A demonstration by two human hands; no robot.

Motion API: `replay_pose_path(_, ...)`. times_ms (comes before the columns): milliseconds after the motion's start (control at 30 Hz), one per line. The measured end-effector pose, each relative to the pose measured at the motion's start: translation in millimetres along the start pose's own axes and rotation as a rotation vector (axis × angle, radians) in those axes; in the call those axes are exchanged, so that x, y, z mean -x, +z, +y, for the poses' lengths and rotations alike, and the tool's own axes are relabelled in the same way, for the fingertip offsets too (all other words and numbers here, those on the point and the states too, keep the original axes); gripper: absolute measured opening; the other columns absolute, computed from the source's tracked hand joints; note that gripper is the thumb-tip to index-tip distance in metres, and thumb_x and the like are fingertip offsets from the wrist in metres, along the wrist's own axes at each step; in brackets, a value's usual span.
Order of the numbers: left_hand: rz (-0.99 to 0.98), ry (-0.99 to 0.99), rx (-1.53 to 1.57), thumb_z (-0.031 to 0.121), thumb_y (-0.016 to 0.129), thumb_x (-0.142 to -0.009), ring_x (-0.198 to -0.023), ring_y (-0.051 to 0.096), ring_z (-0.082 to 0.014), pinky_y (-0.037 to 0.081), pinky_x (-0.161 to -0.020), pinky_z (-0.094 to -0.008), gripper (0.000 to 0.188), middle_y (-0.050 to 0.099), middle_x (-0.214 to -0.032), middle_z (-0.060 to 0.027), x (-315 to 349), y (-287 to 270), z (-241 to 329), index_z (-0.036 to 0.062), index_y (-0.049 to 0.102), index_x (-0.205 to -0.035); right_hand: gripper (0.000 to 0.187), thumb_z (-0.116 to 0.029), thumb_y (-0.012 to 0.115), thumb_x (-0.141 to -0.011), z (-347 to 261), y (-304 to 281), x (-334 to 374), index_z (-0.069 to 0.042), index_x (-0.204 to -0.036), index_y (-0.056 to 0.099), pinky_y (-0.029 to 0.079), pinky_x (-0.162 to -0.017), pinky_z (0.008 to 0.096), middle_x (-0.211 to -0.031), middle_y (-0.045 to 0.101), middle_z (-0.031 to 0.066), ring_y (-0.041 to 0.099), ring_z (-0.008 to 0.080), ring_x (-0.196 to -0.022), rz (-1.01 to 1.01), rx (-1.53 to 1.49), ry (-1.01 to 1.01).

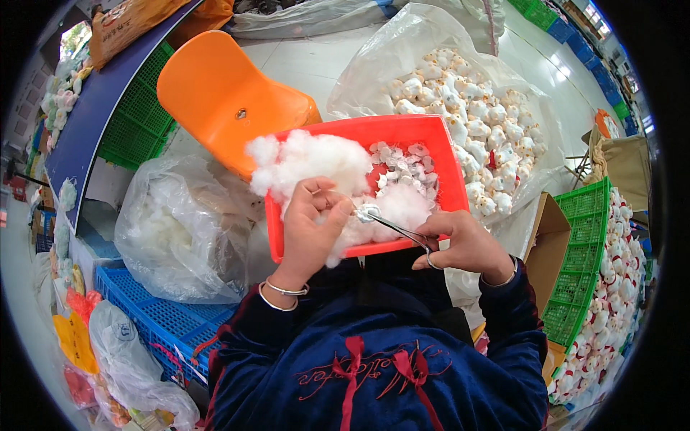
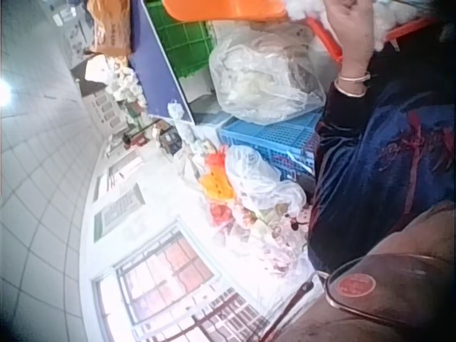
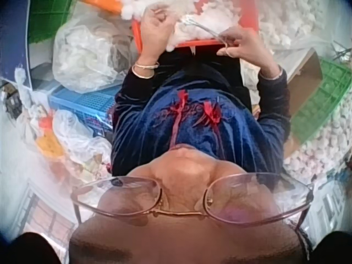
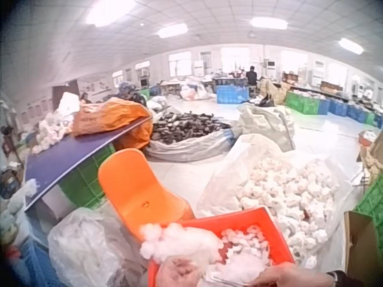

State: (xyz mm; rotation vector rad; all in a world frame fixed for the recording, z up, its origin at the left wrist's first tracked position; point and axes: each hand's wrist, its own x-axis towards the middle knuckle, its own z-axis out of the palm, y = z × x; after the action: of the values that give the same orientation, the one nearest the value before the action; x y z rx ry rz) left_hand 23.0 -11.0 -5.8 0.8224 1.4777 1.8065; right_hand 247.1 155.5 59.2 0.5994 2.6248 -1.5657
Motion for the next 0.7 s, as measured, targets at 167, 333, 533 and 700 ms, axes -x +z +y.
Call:
replay_pose_path(167, -0.488, -0.455, 0.176, 0.010, 0.064, -0.101, -0.071, 0.063, -0.0080, 0.049, -0.064, -0.0210, 0.031, 0.072, -0.090, -0.0047, -12, 10, 36, -0.0007, 0.060, -0.129, 0.034, -0.021, 0.091, -0.076, -3, -5, 1, -0.001, -0.097, 0.072, 0.043, -0.061, 0.0347, -0.069, 0.056, 0.0057, 0.054, 0.0198, -0.064, -0.060, 0.039, -0.093)
replay_pose_path(333, -0.531, -0.396, 0.154, 0.008, 0.067, -0.099, -0.070, 0.059, -0.0057, 0.045, -0.062, -0.0211, 0.009, 0.067, -0.078, -0.0007, -18, -2, 25, -0.0003, 0.071, -0.103, 0.032, -0.020, 0.090, -0.077, -2, -6, 5, -0.001, -0.093, 0.071, 0.043, -0.060, 0.0349, -0.068, 0.055, 0.0054, 0.054, 0.0189, -0.064, -0.093, 0.013, 0.020)
replay_pose_path(533, -0.448, -0.358, 0.024, 0.006, 0.070, -0.096, -0.070, 0.060, -0.0063, 0.046, -0.064, -0.0211, 0.006, 0.067, -0.077, -0.0006, -15, -8, 34, 0.0008, 0.070, -0.099, 0.030, -0.020, 0.090, -0.077, -3, -9, 16, -0.001, -0.091, 0.071, 0.044, -0.060, 0.0334, -0.066, 0.055, 0.0052, 0.055, 0.0172, -0.063, -0.060, 0.053, -0.001)
replay_pose_path(700, -0.301, -0.264, -0.046, 0.008, 0.071, -0.096, -0.082, 0.065, -0.0074, 0.052, -0.073, -0.0238, 0.011, 0.073, -0.095, -0.0030, -26, -66, 31, 0.0009, 0.069, -0.104, 0.031, -0.020, 0.091, -0.074, 14, -28, 38, -0.001, -0.091, 0.074, 0.045, -0.060, 0.0319, -0.068, 0.061, 0.0053, 0.057, 0.0164, -0.062, 0.045, 0.056, 0.170)
